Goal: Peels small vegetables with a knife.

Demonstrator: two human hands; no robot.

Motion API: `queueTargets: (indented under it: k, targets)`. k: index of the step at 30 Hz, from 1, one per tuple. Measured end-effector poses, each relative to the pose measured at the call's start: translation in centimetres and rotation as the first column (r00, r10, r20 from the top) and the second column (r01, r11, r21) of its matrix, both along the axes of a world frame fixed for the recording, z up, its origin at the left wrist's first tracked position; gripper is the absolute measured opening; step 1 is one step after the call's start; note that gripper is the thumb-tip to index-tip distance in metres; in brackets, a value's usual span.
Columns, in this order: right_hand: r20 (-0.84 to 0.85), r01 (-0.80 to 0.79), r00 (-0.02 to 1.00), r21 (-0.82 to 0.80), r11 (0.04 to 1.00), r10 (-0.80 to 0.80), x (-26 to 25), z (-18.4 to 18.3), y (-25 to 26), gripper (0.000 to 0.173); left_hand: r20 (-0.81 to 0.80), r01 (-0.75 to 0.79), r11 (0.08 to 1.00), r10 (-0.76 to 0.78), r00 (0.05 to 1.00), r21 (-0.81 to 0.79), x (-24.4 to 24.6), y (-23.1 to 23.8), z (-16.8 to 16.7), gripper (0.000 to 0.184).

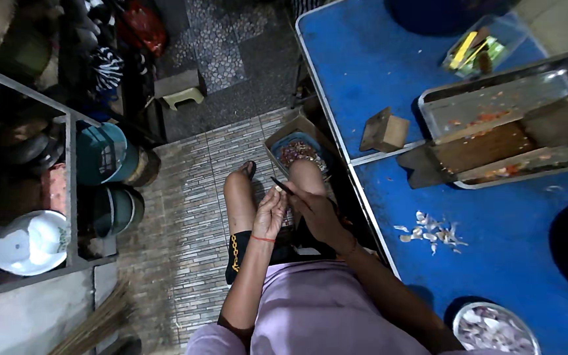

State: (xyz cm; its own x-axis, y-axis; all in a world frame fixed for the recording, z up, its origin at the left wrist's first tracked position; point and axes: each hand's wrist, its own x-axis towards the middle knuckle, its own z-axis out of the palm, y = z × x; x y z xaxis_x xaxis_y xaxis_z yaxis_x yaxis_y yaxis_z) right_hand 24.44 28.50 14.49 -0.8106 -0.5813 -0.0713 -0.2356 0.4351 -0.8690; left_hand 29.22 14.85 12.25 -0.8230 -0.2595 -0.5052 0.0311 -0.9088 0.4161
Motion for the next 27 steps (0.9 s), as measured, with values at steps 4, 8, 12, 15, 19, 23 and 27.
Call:
queueTargets:
  k: [4,8,12,15,19,23,27]
  targets:
    - [-0.085,-0.027,0.996,0.016,0.999,0.029,0.7,0.4,0.1,0.038,-0.046,0.024,0.991,-0.030,0.998,-0.132,0.1,-0.4,-0.6,0.028]
    - [-0.169,-0.030,0.985,0.017,0.999,0.033,0.7,-0.3,-0.1,0.039,-0.036,-0.008,0.975,0.000,0.999,-0.221,0.2,-0.7,-0.5,0.026]
    - [-0.185,-0.021,0.983,0.013,1.000,0.023,0.8,-0.4,-0.1,0.036,-0.007,-0.023,0.951,0.022,1.000,-0.308,0.3,-1.0,-0.6,0.024]
    - [-0.252,-0.012,0.968,-0.004,1.000,0.010,0.9,-0.8,-0.1,0.036,0.023,-0.034,0.917,0.047,0.999,-0.398,0.4,-0.9,-0.2,0.025]
    - [-0.356,0.015,0.934,-0.006,1.000,-0.016,1.1,-1.2,-0.4,0.037,0.031,-0.052,0.906,0.071,0.997,-0.421,0.4,-0.8,-0.2,0.022]
    - [-0.283,0.006,0.959,-0.051,0.999,-0.020,0.9,-1.5,-0.3,0.036,0.042,-0.047,0.909,0.071,0.997,-0.415,0.3,-0.7,-0.2,0.022]
    - [0.319,0.067,0.948,-0.215,0.974,0.005,0.0,0.3,0.1,0.036,0.019,-0.010,0.920,0.018,1.000,-0.393,0.3,-0.8,-0.2,0.027]
